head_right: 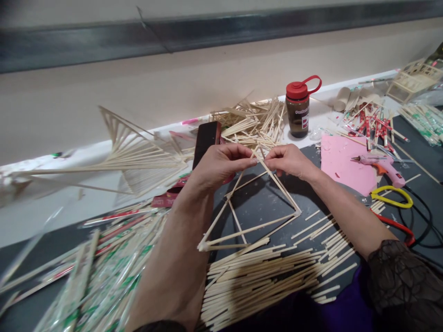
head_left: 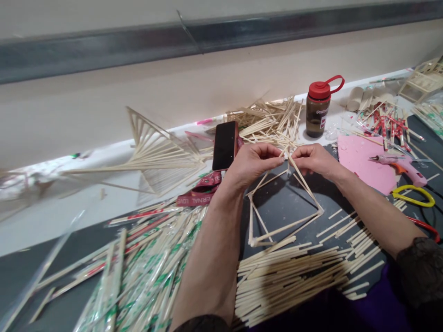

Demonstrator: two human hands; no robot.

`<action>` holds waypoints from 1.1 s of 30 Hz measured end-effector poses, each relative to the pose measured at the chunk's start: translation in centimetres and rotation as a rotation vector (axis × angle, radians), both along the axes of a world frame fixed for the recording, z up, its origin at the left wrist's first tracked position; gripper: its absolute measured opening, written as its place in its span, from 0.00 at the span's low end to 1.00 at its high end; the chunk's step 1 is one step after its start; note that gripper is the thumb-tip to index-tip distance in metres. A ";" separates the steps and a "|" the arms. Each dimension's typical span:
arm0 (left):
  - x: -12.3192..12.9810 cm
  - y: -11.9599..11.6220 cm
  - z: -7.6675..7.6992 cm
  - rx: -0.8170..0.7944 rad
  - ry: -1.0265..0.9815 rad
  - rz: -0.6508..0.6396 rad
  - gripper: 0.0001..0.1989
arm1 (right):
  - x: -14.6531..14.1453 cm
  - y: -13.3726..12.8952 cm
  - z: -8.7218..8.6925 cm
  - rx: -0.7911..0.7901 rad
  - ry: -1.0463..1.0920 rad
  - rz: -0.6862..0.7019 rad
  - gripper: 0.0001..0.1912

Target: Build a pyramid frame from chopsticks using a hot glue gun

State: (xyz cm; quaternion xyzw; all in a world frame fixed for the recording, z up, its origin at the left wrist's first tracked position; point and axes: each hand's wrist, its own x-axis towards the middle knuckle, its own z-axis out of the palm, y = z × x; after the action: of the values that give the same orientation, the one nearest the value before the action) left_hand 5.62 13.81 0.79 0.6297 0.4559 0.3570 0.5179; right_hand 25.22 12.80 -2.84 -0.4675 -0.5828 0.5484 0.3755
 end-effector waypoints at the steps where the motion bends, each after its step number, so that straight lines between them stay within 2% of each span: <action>1: 0.0 0.1 -0.1 0.008 -0.004 -0.011 0.11 | 0.0 0.0 0.1 -0.035 0.034 0.037 0.09; 5: 0.0 0.3 -0.5 0.041 -0.004 -0.046 0.12 | -0.6 -0.2 0.2 -0.076 0.183 0.057 0.17; 9: -0.1 0.4 -0.5 0.079 0.043 -0.053 0.11 | -1.4 -0.4 -0.2 -0.079 0.218 -0.005 0.19; 14: 0.0 0.4 -0.4 0.092 0.077 -0.049 0.12 | -1.1 -0.2 0.4 -0.061 0.143 0.031 0.15; 17: 0.0 0.2 -0.2 0.081 0.062 -0.019 0.10 | 1.0 0.4 1.5 -0.034 -0.063 0.094 0.06; 19: 0.0 0.1 -0.1 0.068 0.054 0.008 0.09 | 3.2 1.0 2.1 0.090 -0.300 -0.004 0.02; 21: 0.0 0.0 0.0 0.065 0.060 0.020 0.08 | 5.8 1.8 2.2 0.270 -0.577 -0.203 0.04; 23: 0.0 0.0 0.1 0.075 0.069 0.026 0.08 | 8.2 2.5 1.9 0.378 -0.805 -0.350 0.08; 25: 0.1 0.0 0.1 0.085 0.076 0.031 0.08 | 10.1 3.1 1.5 0.435 -0.938 -0.445 0.14; 27: 0.1 0.0 0.1 0.088 0.076 0.035 0.08 | 11.3 3.4 1.1 0.465 -0.967 -0.509 0.18; 29: 0.2 0.0 0.2 0.088 0.072 0.033 0.08 | 11.8 3.4 1.2 0.497 -0.913 -0.558 0.17; 33: 0.2 0.0 0.3 0.076 0.060 0.021 0.07 | 10.4 2.7 2.2 0.529 -0.663 -0.601 0.11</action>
State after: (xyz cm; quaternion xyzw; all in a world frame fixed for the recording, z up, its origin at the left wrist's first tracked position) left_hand 5.84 13.77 1.05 0.6545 0.4640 0.3602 0.4760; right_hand 35.60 15.48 -0.68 -0.6520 -0.6292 0.0729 0.4168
